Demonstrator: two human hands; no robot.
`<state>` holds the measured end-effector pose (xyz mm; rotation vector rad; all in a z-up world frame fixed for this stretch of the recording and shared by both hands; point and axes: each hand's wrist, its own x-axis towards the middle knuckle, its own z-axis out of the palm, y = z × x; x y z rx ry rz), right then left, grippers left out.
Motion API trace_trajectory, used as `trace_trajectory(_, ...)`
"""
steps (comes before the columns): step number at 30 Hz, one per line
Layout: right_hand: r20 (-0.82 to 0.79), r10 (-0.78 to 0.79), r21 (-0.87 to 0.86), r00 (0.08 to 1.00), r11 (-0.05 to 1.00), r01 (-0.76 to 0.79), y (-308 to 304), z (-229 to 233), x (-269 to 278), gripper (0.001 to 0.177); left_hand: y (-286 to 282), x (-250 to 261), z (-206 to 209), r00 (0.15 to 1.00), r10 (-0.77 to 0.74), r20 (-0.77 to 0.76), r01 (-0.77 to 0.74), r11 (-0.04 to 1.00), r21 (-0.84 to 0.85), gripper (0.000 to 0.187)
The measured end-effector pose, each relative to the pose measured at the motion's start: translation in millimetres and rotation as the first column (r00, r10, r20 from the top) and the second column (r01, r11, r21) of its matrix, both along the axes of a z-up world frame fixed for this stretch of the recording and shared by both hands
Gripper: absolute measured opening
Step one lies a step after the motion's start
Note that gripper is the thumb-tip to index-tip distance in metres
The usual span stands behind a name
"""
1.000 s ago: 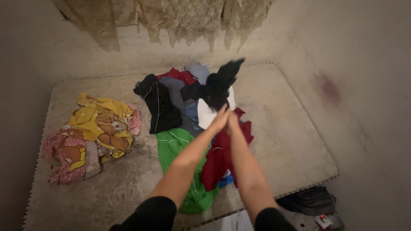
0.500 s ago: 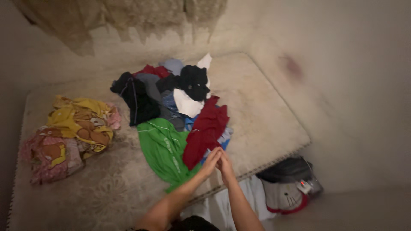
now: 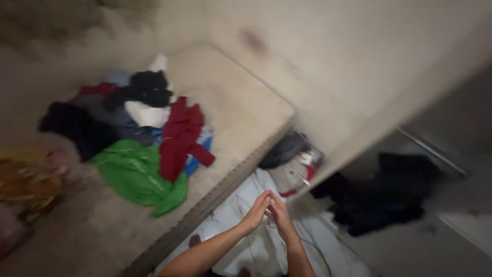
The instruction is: The person removes clothes from hangers in a closet and places them on a nearby bed. The person handles shirts and pants one at a time, taking them off the hangers and dropping them onto the bed.
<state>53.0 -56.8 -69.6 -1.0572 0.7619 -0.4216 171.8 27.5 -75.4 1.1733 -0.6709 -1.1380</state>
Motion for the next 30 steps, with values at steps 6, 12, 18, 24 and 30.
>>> trace_trajectory(6, 0.130, -0.385, -0.071, 0.914, 0.916, 0.396, 14.8, 12.8, -99.8, 0.063, -38.0, -95.0, 10.1, 0.962, -0.207, 0.178, 0.221, 0.973, -0.068, 0.055)
trace_trajectory(12, 0.195, -0.711, -0.015, 0.675, 0.686, 0.727, 34.7, 19.0, -161.2, 0.062, -59.0, -170.9, 25.3, 0.877, -0.434, 0.206, 0.459, 0.883, -0.093, 0.055)
trace_trajectory(18, 0.101, -0.844, -0.048, 0.527, 0.525, 0.850, 56.9, 41.9, -191.9, 0.062, -58.2, -199.8, 41.3, 0.753, -0.651, 0.098, 0.657, 0.750, -0.070, 0.057)
trace_trajectory(24, 0.077, -0.839, -0.056, 0.539, 0.536, 0.842, 59.1, 41.8, -203.7, 0.063, -81.8, -206.3, 26.3, 0.661, -0.750, 0.014, 0.750, 0.661, 0.017, 0.058)
trace_trajectory(30, 0.036, -0.890, -0.122, 0.455, 0.448, 0.885, 2.2, 0.4, -221.6, 0.063, -121.7, -214.2, 12.7, 0.701, -0.710, 0.063, 0.708, 0.704, 0.063, 0.064)
